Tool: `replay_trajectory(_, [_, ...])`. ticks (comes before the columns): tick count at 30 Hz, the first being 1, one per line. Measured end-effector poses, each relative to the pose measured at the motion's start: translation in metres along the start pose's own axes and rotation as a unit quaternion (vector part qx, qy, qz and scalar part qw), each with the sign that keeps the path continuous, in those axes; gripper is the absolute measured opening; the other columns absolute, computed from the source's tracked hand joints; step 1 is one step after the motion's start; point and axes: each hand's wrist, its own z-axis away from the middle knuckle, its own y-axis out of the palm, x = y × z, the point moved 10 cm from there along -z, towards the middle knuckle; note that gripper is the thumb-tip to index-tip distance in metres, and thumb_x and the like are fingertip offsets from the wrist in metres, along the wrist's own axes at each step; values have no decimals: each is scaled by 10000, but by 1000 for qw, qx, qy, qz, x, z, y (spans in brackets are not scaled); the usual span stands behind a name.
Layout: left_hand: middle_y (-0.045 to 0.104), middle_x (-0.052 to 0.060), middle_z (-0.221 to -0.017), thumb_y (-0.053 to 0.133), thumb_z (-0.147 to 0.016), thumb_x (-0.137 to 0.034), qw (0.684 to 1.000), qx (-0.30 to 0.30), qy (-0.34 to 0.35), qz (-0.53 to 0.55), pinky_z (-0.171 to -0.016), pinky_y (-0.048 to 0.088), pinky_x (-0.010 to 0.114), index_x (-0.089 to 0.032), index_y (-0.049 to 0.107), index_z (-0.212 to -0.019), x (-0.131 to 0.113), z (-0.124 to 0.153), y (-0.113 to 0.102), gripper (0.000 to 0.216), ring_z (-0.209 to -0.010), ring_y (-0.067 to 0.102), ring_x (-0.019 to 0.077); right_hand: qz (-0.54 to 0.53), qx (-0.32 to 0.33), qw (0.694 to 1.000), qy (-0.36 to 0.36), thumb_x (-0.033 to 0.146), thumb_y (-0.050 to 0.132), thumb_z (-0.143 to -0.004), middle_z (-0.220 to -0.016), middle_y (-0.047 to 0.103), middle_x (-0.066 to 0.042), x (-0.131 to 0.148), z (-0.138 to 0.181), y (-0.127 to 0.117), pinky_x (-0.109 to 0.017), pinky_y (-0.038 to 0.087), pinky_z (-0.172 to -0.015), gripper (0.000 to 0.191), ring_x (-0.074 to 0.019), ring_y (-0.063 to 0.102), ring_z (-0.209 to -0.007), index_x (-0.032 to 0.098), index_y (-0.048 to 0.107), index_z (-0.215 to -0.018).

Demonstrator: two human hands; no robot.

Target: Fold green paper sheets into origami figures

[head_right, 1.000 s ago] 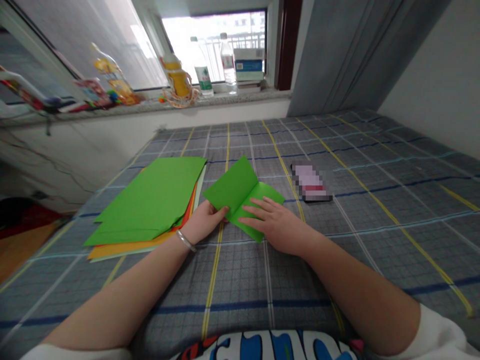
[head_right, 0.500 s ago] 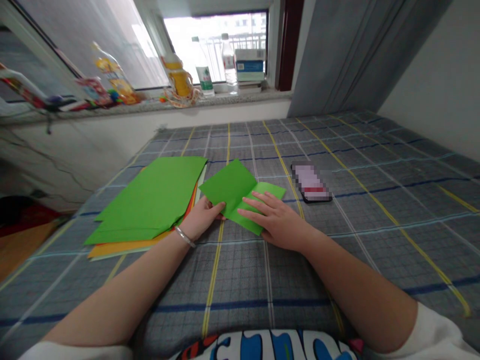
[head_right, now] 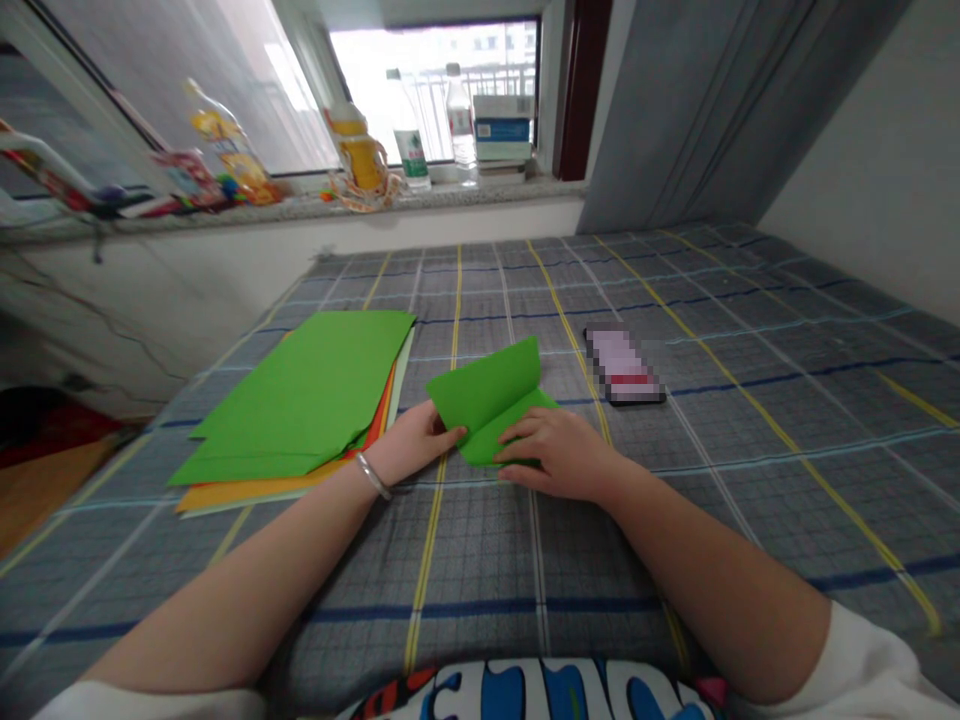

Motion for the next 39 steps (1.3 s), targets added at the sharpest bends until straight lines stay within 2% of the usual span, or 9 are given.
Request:
replay_trajectory(4, [661, 17, -756, 625, -776, -253, 991, 57, -36, -115, -615, 450, 261, -154, 642, -887, -2, 4, 3, 149, -669, 600, 171, -34, -27, 998, 53, 367, 396, -987, -893, 719, -59, -17, 0, 0, -317, 424, -789, 389, -186, 624, -875, 182, 699, -830])
replay_trajectory(8, [650, -6, -734, 638, -760, -207, 988, 79, -31, -129, -595, 421, 231, -164, 646, -917, -10, 6, 4, 163, -638, 583, 146, -37, -31, 980, 191, 412, 456, -942, -591, 550, 8, -49, 3, 7, -282, 287, -554, 384, -132, 482, -569, 193, 544, -640])
replay_trajectory(11, [639, -5, -712, 629, -769, -213, 985, 82, -35, -145, -580, 406, 225, -159, 650, -877, -10, 6, 5, 123, -613, 568, 137, -37, -41, 965, 256, 419, 491, -912, -555, 486, 30, -62, 5, 7, -279, 220, -530, 369, -116, 422, -534, 199, 479, -616])
replay_trajectory(15, [629, -2, -691, 614, -769, -207, 982, 84, -39, -162, -576, 400, 223, -154, 653, -831, -8, 6, 4, 90, -605, 560, 134, -2, -54, 952, 303, 443, 501, -904, -587, 537, 19, -68, 5, 3, -285, 196, -530, 372, -122, 444, -559, 202, 495, -621])
replay_trajectory(19, [633, 3, -688, 598, -765, -205, 982, 85, -38, -163, -591, 409, 231, -152, 666, -835, -7, 5, 5, 112, -607, 562, 139, 71, -59, 943, 319, 470, 521, -900, -637, 614, 0, -67, 4, -4, -296, 183, -531, 368, -138, 483, -582, 212, 561, -640])
replay_trajectory(25, [631, 7, -681, 563, -760, -200, 984, 84, -29, -156, -591, 409, 244, -157, 669, -841, -10, 5, 5, 140, -606, 562, 149, 158, -88, 945, 272, 397, 578, -895, -752, 675, -27, -54, -4, -13, -308, 258, -577, 264, -171, 559, -692, 216, 618, -706])
replay_trajectory(29, [635, 6, -674, 531, -779, -217, 985, 90, -41, -139, -600, 413, 244, -162, 669, -811, -9, 4, 4, 152, -617, 570, 152, 155, -81, 946, 275, 400, 594, -886, -766, 680, -31, -59, -6, -10, -309, 277, -588, 248, -178, 565, -709, 215, 617, -723])
replay_trajectory(35, [684, 33, -732, 541, -828, -420, 988, 90, -64, -106, -600, 440, 261, -162, 693, -816, 0, 1, 4, 299, -662, 615, 185, 98, -80, 950, 284, 384, 582, -891, -719, 652, -19, -71, -7, 0, -296, 282, -587, 257, -159, 535, -658, 208, 586, -705])
replay_trajectory(39, [709, 46, -779, 599, -793, -397, 989, 89, -59, -105, -617, 464, 269, -163, 707, -854, 4, -1, 6, 265, -687, 637, 196, 75, -96, 950, 288, 380, 583, -884, -682, 625, -7, -74, -6, 0, -286, 272, -575, 266, -148, 512, -631, 207, 564, -683])
